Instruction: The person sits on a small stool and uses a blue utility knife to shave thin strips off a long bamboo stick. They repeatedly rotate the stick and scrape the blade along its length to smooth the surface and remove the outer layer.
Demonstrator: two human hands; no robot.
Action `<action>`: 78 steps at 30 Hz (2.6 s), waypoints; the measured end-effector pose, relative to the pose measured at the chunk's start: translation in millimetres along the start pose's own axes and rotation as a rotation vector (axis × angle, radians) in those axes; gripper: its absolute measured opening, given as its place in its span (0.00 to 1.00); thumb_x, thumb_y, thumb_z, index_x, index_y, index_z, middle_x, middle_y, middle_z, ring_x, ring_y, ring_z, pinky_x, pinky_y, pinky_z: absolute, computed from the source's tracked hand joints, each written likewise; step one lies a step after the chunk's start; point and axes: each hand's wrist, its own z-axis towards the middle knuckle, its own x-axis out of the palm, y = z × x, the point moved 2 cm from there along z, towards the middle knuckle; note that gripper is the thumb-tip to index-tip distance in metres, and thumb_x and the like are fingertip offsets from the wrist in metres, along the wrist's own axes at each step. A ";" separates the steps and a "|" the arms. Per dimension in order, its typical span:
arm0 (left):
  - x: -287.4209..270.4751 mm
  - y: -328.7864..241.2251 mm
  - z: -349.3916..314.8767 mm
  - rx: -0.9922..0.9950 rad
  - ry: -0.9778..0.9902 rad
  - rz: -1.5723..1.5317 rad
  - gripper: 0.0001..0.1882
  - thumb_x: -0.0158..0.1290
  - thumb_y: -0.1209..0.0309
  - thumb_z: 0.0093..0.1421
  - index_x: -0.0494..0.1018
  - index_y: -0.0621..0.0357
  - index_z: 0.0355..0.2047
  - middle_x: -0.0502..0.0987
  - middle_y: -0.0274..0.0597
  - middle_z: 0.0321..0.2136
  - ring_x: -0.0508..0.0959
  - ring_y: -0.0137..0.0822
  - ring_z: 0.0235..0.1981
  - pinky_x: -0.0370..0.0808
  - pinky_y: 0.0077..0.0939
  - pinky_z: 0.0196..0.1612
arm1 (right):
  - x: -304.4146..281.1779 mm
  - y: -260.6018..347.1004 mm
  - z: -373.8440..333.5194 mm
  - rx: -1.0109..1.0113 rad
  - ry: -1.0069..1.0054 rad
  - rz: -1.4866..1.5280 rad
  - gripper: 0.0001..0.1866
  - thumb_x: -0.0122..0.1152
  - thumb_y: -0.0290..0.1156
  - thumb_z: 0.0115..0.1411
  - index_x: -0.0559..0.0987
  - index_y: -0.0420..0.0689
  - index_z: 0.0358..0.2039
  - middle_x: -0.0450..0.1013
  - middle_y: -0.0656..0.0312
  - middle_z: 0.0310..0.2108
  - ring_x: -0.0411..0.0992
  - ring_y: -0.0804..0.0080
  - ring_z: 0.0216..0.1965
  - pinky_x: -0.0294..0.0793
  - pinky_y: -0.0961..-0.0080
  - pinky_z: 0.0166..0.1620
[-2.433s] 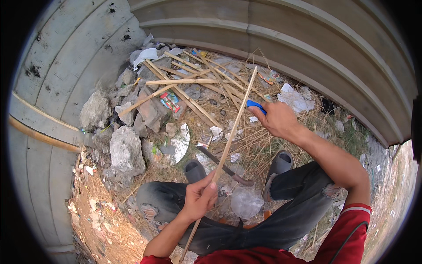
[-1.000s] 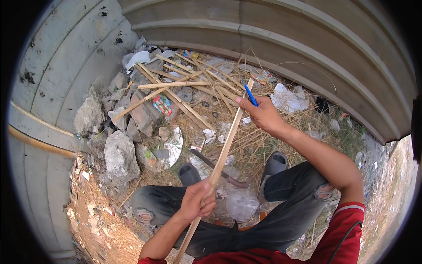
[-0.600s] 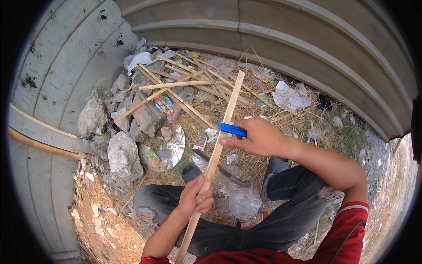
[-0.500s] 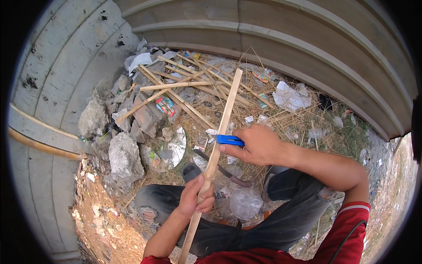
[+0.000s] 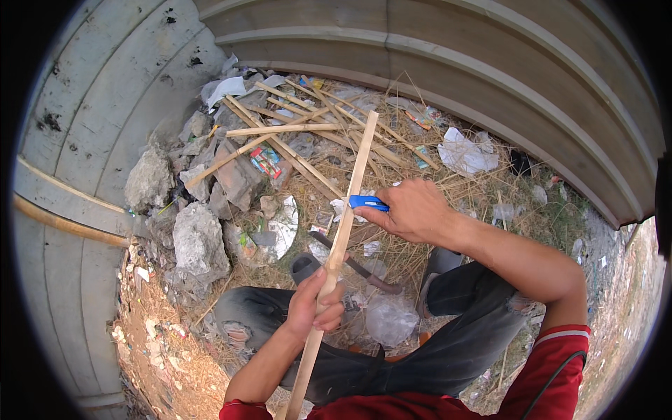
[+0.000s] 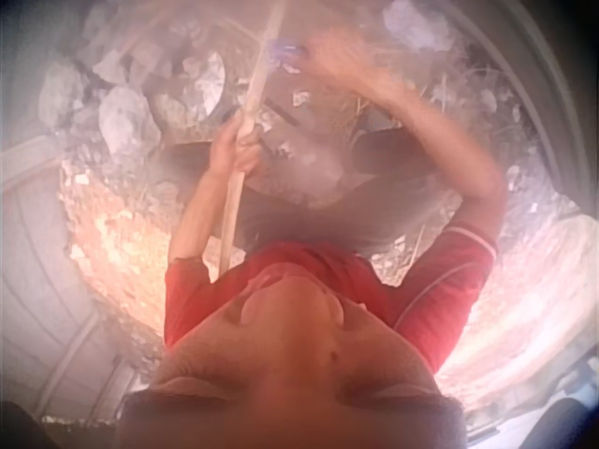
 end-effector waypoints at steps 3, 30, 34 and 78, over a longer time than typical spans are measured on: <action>-3.0 0.9 0.2 -0.011 0.021 -0.007 0.27 0.35 0.50 0.75 0.54 0.41 0.71 0.57 0.27 0.21 0.52 0.20 0.09 0.54 0.16 0.11 | 3.0 -12.7 7.2 -0.012 -0.132 -0.019 0.34 0.48 0.62 0.67 0.84 0.43 0.29 0.77 0.47 0.21 0.78 0.43 0.27 0.77 0.50 0.33; -2.7 16.2 -16.2 -0.007 0.142 0.137 0.23 0.38 0.57 0.76 0.60 0.47 0.67 0.59 0.31 0.20 0.55 0.21 0.11 0.52 0.18 0.12 | -39.9 -73.8 -3.1 0.338 -0.454 1.103 0.25 0.63 0.55 0.64 0.76 0.43 0.26 0.55 0.78 0.12 0.52 0.88 0.13 0.47 0.80 0.18; 0.4 18.6 -8.4 0.006 0.106 0.208 0.25 0.39 0.57 0.75 0.58 0.47 0.70 0.59 0.31 0.20 0.56 0.21 0.11 0.54 0.18 0.13 | -13.5 -54.2 8.4 0.214 -0.409 0.933 0.23 0.66 0.51 0.64 0.75 0.44 0.24 0.57 0.77 0.13 0.53 0.87 0.14 0.49 0.79 0.18; -1.0 23.1 -6.6 0.540 -0.229 0.870 0.25 0.52 0.75 0.69 0.65 0.68 0.65 0.69 0.23 0.28 0.61 0.13 0.26 0.58 0.11 0.27 | -30.0 -88.3 -0.8 0.360 -0.392 0.786 0.29 0.60 0.58 0.64 0.76 0.41 0.26 0.62 0.69 0.16 0.60 0.78 0.21 0.61 0.73 0.28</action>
